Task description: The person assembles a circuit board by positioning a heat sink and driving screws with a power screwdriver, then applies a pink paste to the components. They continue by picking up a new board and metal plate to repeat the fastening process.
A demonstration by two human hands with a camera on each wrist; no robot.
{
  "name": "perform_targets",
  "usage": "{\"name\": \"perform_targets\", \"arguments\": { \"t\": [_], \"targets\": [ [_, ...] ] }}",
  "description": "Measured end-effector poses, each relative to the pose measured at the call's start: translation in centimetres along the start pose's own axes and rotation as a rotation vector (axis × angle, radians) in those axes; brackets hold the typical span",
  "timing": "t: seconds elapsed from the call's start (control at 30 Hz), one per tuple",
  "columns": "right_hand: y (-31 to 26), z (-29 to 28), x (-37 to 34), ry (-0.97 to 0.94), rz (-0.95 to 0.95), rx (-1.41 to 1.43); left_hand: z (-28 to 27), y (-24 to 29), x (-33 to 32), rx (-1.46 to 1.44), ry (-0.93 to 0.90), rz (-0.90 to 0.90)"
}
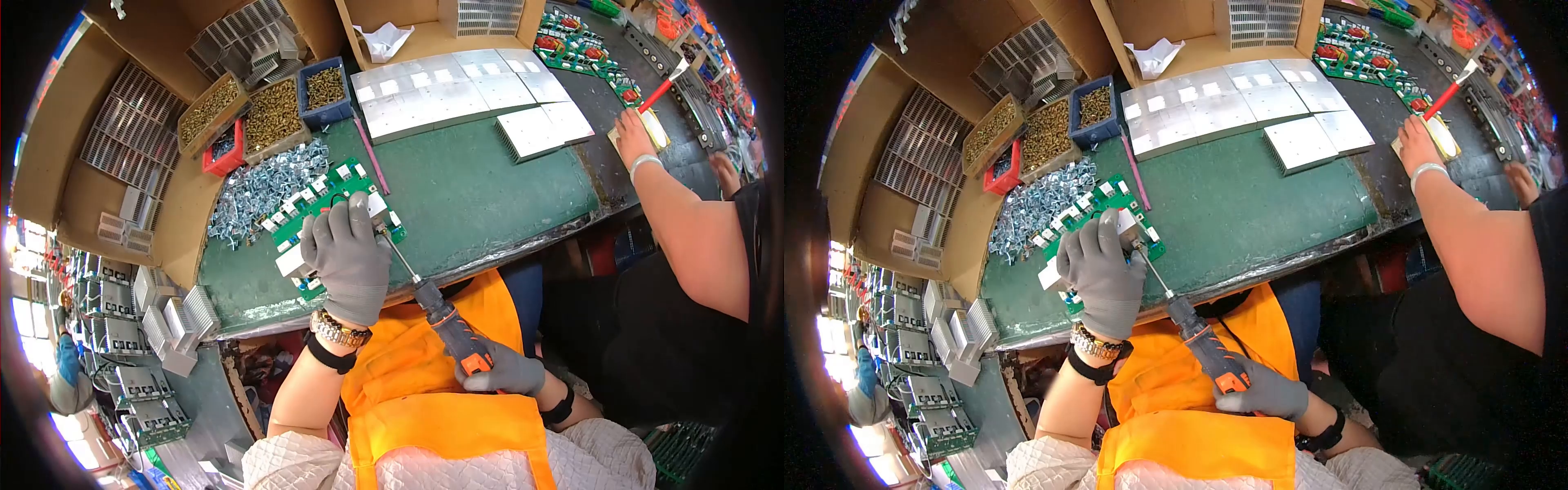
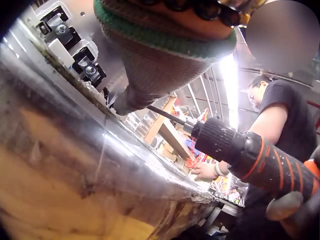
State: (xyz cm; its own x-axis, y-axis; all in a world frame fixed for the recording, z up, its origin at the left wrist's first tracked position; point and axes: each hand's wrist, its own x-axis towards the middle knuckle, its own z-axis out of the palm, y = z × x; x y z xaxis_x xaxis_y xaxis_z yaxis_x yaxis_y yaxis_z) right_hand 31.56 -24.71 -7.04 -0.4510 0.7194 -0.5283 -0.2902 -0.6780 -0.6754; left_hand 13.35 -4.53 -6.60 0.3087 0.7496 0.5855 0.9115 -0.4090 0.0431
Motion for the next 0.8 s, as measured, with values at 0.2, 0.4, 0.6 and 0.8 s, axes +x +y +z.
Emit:
{"name": "perform_targets", "arguments": {
  "t": [0.2,0.4,0.6,0.8],
  "targets": [
    [-0.2,0.0,0.1,0.001,-0.003,-0.002,0.1,-0.1,0.0,0.022,-0.017,0.002],
    [0.6,-0.3,0.3,-0.036,-0.041,0.078,0.1,-0.2,0.1,0.040,-0.005,0.021],
    [-0.3,0.0,-0.4,0.006,0.063,0.050,0.2,-0.2,-0.1,0.040,-0.039,0.009],
    [2.0,-3.1,-3.8,-0.147,-0.066,0.160,-2.7,0.7,0.1,-0.144,-0.134,-0.020]
  ]
}}
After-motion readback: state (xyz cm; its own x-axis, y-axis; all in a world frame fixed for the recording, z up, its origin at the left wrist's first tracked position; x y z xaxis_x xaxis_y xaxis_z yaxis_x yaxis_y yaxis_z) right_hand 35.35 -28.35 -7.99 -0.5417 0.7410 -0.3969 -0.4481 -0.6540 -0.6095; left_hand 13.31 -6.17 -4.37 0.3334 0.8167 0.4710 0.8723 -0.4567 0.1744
